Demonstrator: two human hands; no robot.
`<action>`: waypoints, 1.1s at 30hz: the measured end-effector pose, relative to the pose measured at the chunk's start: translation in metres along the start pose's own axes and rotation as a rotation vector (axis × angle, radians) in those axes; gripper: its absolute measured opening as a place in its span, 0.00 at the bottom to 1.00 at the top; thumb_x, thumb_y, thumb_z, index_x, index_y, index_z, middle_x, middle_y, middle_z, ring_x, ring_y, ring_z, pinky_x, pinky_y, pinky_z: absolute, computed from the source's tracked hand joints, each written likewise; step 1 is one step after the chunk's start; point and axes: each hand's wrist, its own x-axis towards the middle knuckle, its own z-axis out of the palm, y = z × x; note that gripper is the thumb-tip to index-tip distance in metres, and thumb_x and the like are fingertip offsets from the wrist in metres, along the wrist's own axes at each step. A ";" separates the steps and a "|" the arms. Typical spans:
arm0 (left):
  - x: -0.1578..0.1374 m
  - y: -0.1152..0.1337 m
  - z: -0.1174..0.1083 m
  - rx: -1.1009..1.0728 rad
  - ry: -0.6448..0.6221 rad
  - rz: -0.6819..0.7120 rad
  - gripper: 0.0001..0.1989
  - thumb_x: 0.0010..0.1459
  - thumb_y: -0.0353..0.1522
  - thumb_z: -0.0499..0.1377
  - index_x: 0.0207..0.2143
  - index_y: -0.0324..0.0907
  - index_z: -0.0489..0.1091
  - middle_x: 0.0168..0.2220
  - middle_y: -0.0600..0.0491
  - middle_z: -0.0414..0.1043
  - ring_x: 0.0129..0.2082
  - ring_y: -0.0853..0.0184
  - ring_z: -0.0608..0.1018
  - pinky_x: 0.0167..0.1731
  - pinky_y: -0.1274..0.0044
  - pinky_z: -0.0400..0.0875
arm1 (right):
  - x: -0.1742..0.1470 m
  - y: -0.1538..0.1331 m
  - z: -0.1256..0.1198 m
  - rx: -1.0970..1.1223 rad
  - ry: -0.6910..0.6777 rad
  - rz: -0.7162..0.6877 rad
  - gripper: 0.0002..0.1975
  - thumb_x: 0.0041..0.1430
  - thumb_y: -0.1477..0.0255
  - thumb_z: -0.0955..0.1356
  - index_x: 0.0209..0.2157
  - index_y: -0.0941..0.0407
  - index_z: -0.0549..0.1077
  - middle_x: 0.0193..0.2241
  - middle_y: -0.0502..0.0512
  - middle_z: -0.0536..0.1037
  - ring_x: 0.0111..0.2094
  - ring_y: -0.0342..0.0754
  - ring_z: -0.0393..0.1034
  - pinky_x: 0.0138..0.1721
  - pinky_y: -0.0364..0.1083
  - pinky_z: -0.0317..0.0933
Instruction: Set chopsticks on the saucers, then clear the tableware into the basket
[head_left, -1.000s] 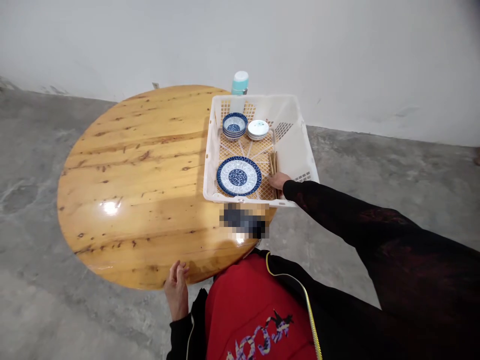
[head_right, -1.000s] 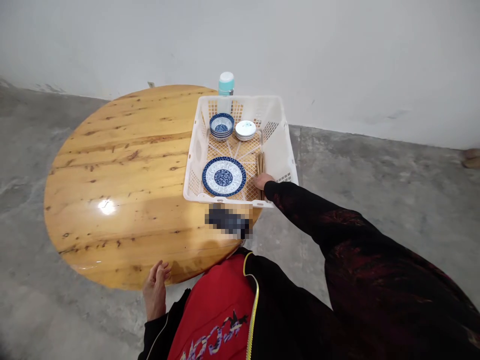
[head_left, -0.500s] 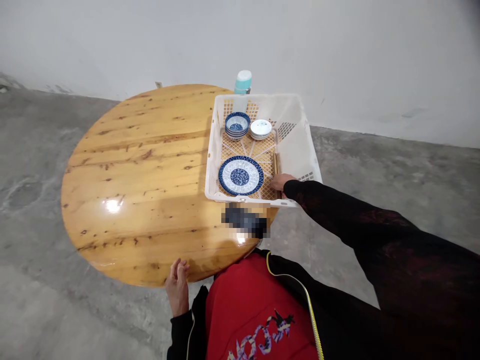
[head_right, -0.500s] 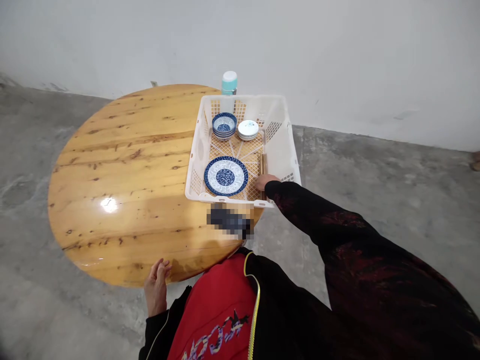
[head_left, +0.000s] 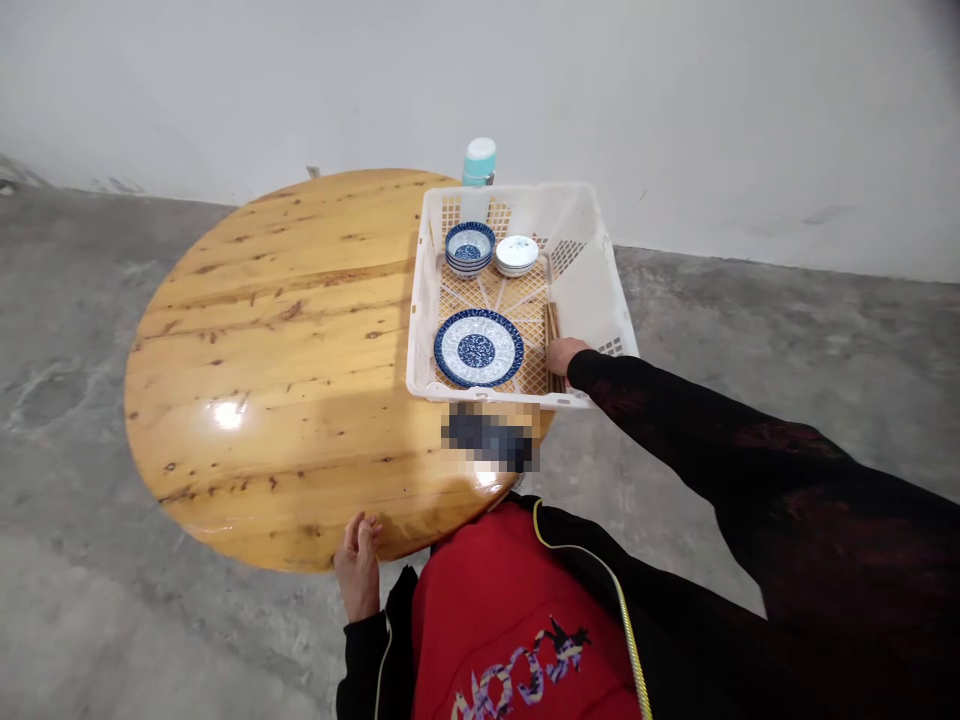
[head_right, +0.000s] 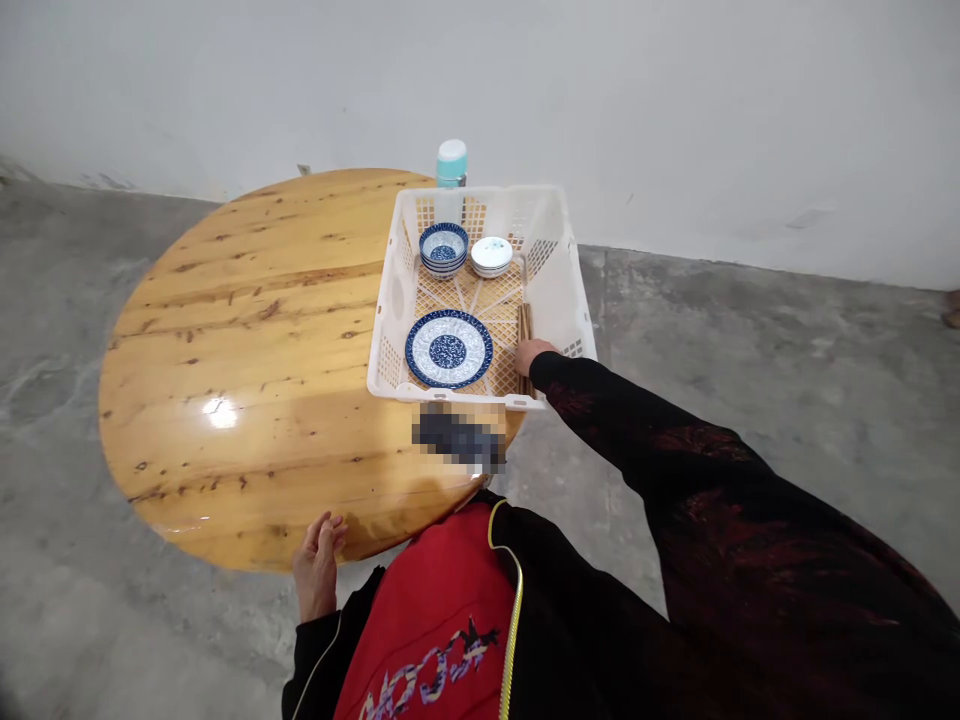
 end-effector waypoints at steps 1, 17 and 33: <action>0.000 -0.001 0.000 -0.001 0.004 -0.001 0.25 0.54 0.48 0.61 0.46 0.39 0.75 0.41 0.44 0.82 0.39 0.58 0.84 0.44 0.67 0.80 | 0.000 0.000 0.000 -0.006 0.002 -0.005 0.15 0.65 0.75 0.68 0.50 0.66 0.81 0.39 0.75 0.83 0.47 0.62 0.80 0.46 0.50 0.71; -0.001 -0.010 0.003 0.022 0.003 -0.017 0.30 0.53 0.52 0.61 0.47 0.38 0.75 0.43 0.41 0.82 0.41 0.58 0.86 0.47 0.66 0.81 | -0.001 0.000 0.003 -0.088 0.067 -0.056 0.18 0.63 0.77 0.68 0.53 0.69 0.79 0.47 0.78 0.81 0.54 0.63 0.77 0.50 0.50 0.70; 0.001 -0.023 -0.005 -0.036 0.029 0.006 0.28 0.50 0.49 0.64 0.45 0.37 0.75 0.38 0.44 0.83 0.35 0.60 0.85 0.43 0.66 0.81 | -0.055 0.002 -0.053 0.266 0.192 -0.012 0.17 0.69 0.74 0.62 0.33 0.65 0.81 0.23 0.67 0.79 0.31 0.57 0.79 0.41 0.48 0.68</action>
